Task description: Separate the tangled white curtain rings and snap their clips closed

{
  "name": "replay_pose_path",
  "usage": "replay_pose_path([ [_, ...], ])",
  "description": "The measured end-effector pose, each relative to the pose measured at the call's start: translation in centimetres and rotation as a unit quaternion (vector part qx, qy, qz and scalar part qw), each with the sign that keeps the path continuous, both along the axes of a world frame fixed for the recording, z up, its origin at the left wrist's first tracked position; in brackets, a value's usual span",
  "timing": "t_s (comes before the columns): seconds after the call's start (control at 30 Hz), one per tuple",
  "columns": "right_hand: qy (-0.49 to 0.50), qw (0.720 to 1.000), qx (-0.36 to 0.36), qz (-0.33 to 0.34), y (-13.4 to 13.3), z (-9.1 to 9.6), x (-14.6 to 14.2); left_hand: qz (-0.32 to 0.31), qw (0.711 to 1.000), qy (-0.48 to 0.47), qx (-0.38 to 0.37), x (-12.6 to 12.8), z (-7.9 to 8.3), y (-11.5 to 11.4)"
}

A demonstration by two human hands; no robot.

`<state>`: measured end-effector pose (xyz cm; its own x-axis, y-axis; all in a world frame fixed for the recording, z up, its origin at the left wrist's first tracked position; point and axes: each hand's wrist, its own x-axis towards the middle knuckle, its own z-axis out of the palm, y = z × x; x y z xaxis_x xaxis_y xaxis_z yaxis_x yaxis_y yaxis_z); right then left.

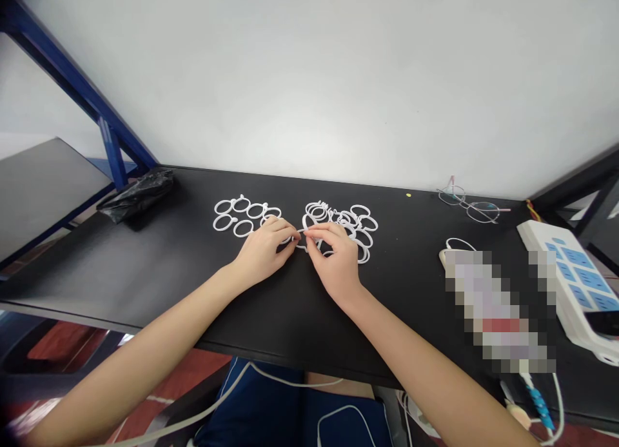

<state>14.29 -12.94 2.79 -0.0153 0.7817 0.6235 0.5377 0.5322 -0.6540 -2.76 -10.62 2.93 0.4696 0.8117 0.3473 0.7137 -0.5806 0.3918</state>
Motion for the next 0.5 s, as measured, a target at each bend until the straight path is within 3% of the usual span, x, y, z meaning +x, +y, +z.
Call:
replay_pose_path([
  [0.5,0.080,0.996,-0.023,-0.013,-0.23,0.12,-0.03,-0.020,0.999,0.018,-0.037,-0.04,0.26,-0.15],
])
